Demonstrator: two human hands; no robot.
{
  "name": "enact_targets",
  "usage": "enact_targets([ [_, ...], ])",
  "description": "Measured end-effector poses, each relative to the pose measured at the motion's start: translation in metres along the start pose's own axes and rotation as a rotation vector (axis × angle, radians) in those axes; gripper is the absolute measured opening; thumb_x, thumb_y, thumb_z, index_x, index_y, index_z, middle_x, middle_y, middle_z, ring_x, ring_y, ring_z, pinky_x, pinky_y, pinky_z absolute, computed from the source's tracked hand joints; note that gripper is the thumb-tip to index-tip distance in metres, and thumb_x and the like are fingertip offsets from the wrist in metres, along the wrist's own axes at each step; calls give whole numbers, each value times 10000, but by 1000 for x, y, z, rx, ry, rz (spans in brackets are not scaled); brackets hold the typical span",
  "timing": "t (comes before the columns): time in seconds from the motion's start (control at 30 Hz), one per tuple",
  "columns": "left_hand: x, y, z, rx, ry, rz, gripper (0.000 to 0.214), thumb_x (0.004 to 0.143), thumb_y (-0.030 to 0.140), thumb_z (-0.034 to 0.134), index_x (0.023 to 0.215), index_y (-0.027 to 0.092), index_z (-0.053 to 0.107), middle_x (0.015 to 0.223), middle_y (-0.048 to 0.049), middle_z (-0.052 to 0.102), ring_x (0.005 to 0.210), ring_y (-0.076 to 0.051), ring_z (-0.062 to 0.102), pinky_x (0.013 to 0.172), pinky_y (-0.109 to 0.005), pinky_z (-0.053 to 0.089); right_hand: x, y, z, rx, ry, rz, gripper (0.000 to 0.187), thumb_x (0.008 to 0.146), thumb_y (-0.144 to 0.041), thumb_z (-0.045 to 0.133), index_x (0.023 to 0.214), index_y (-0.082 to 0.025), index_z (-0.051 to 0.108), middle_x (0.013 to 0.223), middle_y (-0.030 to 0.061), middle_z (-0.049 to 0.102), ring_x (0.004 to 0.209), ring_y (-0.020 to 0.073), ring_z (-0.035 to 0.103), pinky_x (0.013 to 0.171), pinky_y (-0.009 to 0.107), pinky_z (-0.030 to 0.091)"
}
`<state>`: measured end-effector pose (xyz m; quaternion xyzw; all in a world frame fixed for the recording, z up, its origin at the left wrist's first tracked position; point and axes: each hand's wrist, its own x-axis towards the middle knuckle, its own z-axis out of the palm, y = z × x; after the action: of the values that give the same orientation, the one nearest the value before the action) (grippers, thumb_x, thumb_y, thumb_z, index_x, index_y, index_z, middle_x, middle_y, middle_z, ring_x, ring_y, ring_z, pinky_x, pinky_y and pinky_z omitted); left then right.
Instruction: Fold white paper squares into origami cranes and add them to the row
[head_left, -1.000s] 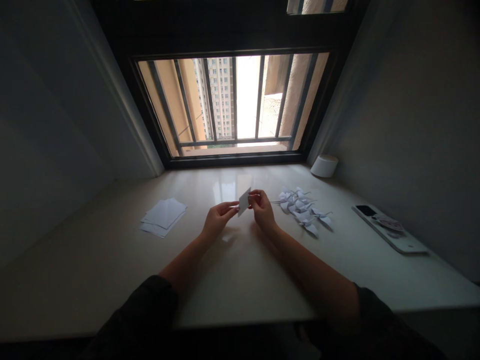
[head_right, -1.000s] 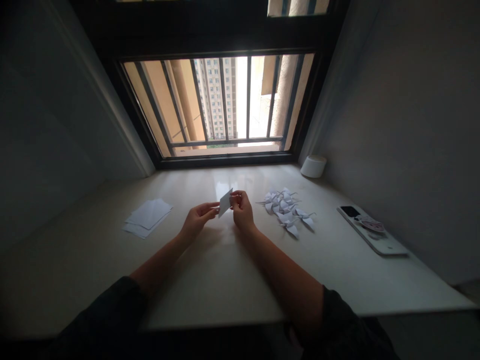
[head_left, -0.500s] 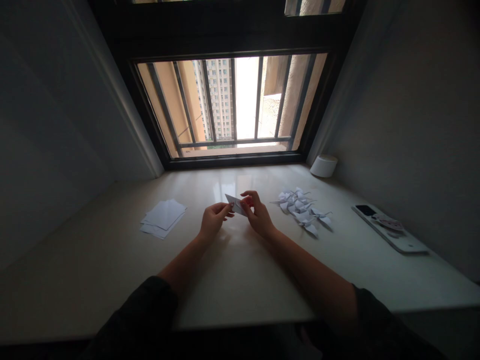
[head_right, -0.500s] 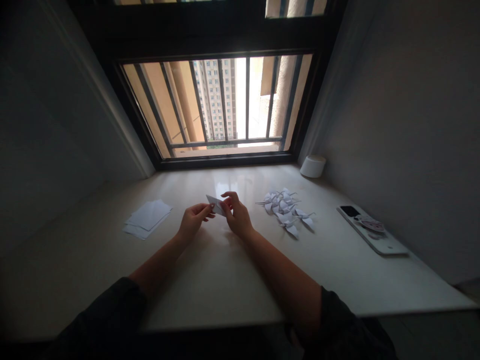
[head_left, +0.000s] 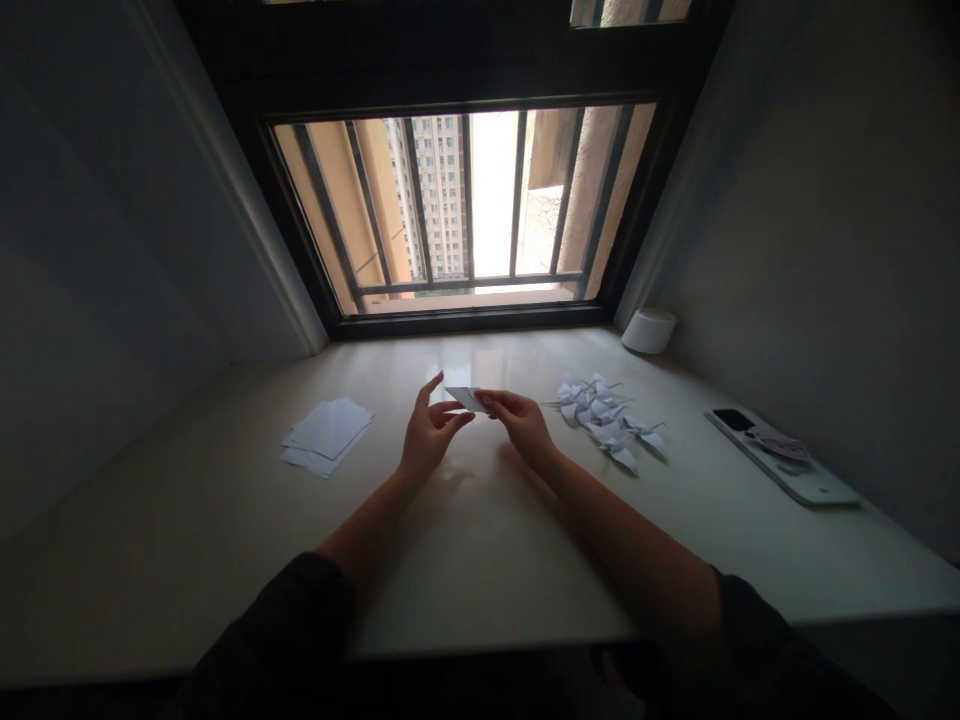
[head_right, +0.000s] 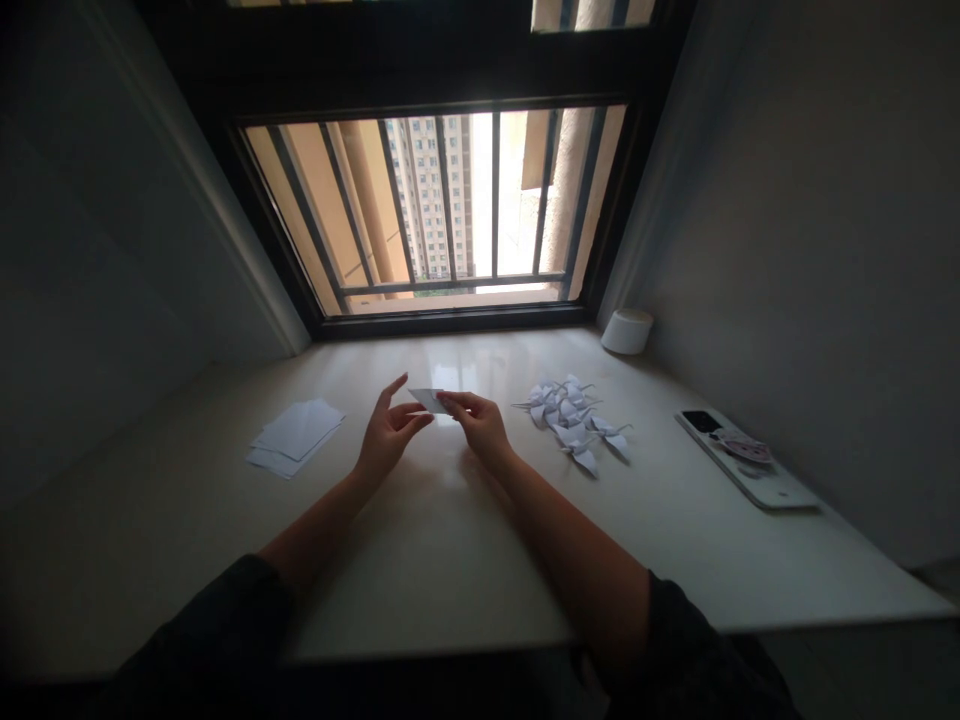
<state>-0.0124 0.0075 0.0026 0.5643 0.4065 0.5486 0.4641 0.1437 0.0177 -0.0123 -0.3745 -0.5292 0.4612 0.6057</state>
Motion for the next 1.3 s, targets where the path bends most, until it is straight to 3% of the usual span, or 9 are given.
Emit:
enact_targets([
  [0.07, -2, 4, 0, 61, -6, 62, 793, 628, 331, 761, 1330, 266, 398, 963, -57, 698, 811, -193, 668, 756, -308, 489, 0, -1, 0, 12, -31, 11, 230, 734, -387, 645, 898, -250, 728, 932, 35, 719, 812, 184, 621, 703, 309, 461],
  [0.2, -3, 8, -1, 200, -33, 120, 390, 690, 354, 704, 1060, 241, 653, 1003, -59, 690, 838, -212, 662, 737, -304, 498, -2, -4, 1, 6, -67, 21, 251, 735, -410, 636, 895, -241, 728, 898, 33, 722, 816, 190, 628, 721, 321, 474],
  [0.27, -2, 7, -1, 204, -23, 110, 317, 695, 359, 696, 988, 236, 692, 996, -60, 696, 835, -215, 661, 742, -309, 498, -3, -6, 0, -13, -95, 11, 270, 719, -412, 654, 916, -240, 721, 917, 36, 720, 866, 209, 632, 760, 343, 483],
  [0.4, 1, 2, -2, 98, 18, 73, 357, 664, 343, 724, 993, 209, 697, 1000, -72, 701, 879, -223, 654, 827, -348, 489, -3, -9, -2, -47, -153, -14, 334, 670, -391, 711, 970, -245, 704, 976, 47, 711, 915, 237, 637, 813, 388, 485],
  [0.53, 2, 0, -2, 3, 15, 36, 367, 645, 332, 739, 977, 183, 695, 1007, -80, 700, 920, -229, 645, 859, -368, 483, -4, -9, -3, -82, -125, -25, 307, 659, -399, 721, 924, -245, 718, 947, 48, 718, 917, 251, 640, 822, 409, 485],
  [0.73, -2, 12, -1, 214, 14, 123, 273, 659, 349, 727, 908, 235, 713, 978, -61, 706, 859, -215, 649, 757, -325, 481, -4, -7, -3, -119, -89, -49, 234, 698, -405, 691, 869, -251, 730, 916, 45, 722, 892, 240, 648, 790, 378, 491],
  [0.87, -4, 16, 0, 243, -2, 155, 236, 683, 348, 708, 895, 246, 711, 983, -54, 705, 850, -211, 647, 748, -326, 478, -3, -7, -2, -96, -82, -42, 229, 708, -400, 684, 872, -247, 728, 907, 44, 724, 885, 243, 652, 782, 383, 494],
  [1.07, -1, 8, 1, 64, -7, 98, 259, 661, 346, 726, 864, 185, 713, 980, -87, 705, 893, -225, 648, 820, -353, 483, -4, -8, -1, -82, -54, -39, 220, 672, -406, 712, 819, -245, 735, 849, 38, 732, 851, 247, 664, 762, 378, 504],
  [1.3, -1, 4, 0, -10, 16, 150, 201, 673, 324, 726, 799, 168, 720, 817, -64, 722, 805, -219, 667, 828, -377, 506, -6, -9, 1, -11, -68, -11, 186, 655, -371, 735, 794, -247, 739, 822, 30, 733, 811, 239, 667, 780, 383, 503],
])
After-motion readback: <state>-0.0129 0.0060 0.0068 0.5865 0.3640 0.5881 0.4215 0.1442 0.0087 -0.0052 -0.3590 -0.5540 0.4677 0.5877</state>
